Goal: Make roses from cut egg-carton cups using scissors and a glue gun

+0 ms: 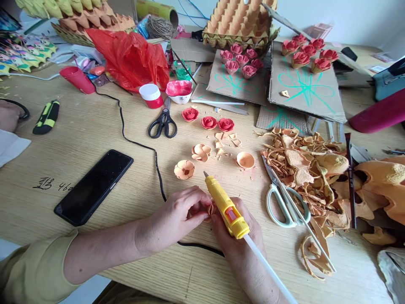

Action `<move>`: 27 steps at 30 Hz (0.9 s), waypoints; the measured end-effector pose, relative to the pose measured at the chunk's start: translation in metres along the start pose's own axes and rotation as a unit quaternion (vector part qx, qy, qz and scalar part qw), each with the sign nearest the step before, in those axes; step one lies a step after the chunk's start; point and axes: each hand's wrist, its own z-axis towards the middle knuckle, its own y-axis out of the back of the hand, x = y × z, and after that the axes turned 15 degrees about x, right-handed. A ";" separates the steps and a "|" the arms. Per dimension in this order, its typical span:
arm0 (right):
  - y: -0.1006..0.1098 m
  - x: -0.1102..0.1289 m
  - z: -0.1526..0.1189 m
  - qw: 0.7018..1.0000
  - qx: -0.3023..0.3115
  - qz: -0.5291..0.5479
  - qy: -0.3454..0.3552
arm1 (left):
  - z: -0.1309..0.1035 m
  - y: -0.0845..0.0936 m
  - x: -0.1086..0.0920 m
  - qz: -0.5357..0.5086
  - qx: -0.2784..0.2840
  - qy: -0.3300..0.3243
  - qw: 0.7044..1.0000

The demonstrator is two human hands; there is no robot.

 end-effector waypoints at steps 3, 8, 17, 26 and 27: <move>0.001 0.001 0.000 1.000 -0.001 -0.008 -0.002 | 0.001 0.001 0.002 0.012 0.013 -0.003 1.000; 0.000 0.002 -0.001 0.999 0.002 -0.030 0.017 | 0.003 0.002 0.001 0.014 0.017 -0.007 1.000; 0.001 -0.006 0.002 0.997 0.010 -0.045 0.058 | 0.002 0.003 0.001 0.038 0.029 -0.019 0.999; -0.001 -0.010 -0.001 0.998 -0.009 -0.029 0.056 | 0.005 0.007 0.000 0.035 0.048 -0.038 0.998; -0.001 -0.010 0.000 0.997 -0.011 -0.032 0.063 | 0.006 0.007 0.001 0.039 0.046 -0.040 0.997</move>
